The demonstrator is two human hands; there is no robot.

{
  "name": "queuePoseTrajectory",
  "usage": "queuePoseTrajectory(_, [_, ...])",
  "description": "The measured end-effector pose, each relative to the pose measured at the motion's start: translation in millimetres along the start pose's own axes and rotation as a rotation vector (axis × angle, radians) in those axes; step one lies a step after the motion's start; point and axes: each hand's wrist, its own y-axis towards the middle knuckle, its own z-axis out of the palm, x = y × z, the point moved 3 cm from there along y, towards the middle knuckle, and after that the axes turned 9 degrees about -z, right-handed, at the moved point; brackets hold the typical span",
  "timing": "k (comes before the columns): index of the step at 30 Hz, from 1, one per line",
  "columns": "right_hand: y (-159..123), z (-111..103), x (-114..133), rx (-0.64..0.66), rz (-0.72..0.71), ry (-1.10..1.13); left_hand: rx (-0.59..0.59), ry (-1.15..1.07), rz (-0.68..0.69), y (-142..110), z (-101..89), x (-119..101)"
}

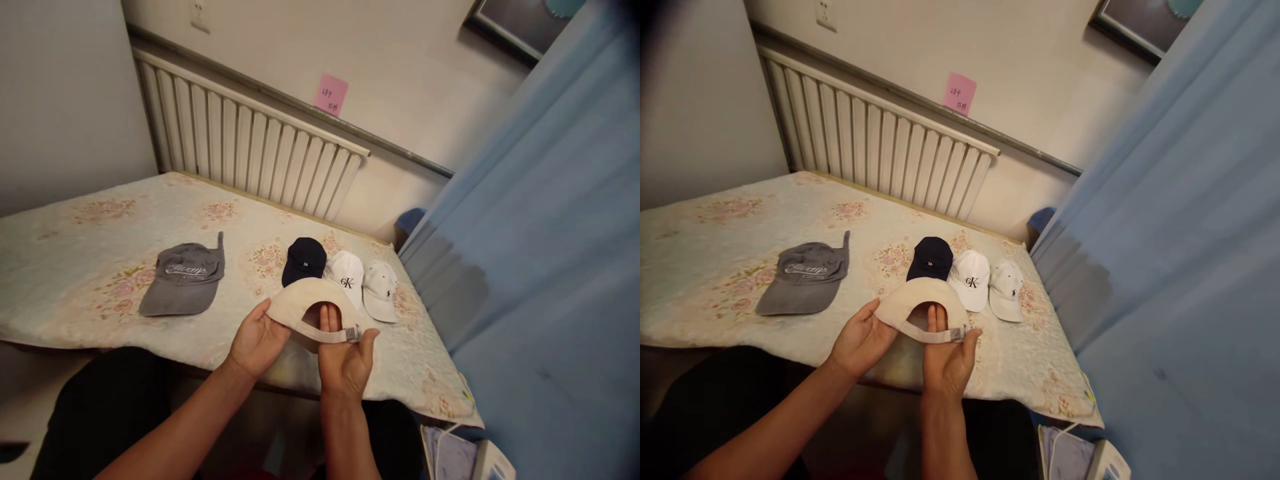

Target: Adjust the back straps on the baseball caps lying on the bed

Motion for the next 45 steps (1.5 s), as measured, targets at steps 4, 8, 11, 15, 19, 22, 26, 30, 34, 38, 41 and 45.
queuePoseTrajectory(4, [-9.4,1.7,-10.9,0.174,-0.053,-0.063,0.030,0.020,-0.020,1.9,1.2,6.6])
queuePoseTrajectory(8, [-18.5,1.9,-22.3,0.280,-0.143,-0.229,0.032,0.040,-0.047,2.6,2.1,18.4])
queuePoseTrajectory(11, [-22.4,3.1,-29.3,0.277,-0.136,-0.482,0.037,0.054,-0.088,1.2,5.4,30.3])
queuePoseTrajectory(15, [-21.9,1.0,-30.8,0.075,-0.140,-0.727,0.038,0.056,-0.144,-0.6,6.7,40.4])
queuePoseTrajectory(19, [-19.9,-1.8,-27.4,-0.024,-0.133,-0.735,0.040,0.055,-0.125,1.2,1.1,37.7])
queuePoseTrajectory(22, [-20.5,-2.2,-22.2,-0.029,-0.125,-0.723,0.063,0.043,-0.117,4.0,-2.4,34.0])
queuePoseTrajectory(26, [-23.5,2.3,-15.6,-0.031,-0.121,-0.742,0.033,0.035,-0.121,6.4,-3.5,32.4])
queuePoseTrajectory(30, [-25.0,6.1,-15.5,-0.042,-0.114,-0.714,-0.013,0.045,-0.103,6.3,-2.4,30.7])
queuePoseTrajectory(34, [-24.3,4.4,-18.7,-0.008,-0.121,-0.731,-0.030,0.037,-0.096,5.8,-3.5,27.1])
queuePoseTrajectory(38, [-21.9,6.9,-19.6,0.104,-0.148,-0.810,-0.046,0.004,-0.071,6.2,-7.6,19.4])
queuePoseTrajectory(41, [-19.2,12.8,-22.3,0.226,-0.182,-0.857,-0.059,-0.016,-0.023,6.6,-11.7,10.2])
queuePoseTrajectory(45, [-16.7,12.7,-35.0,0.253,-0.097,-0.702,-0.075,-0.009,0.024,7.2,-17.0,-2.9])
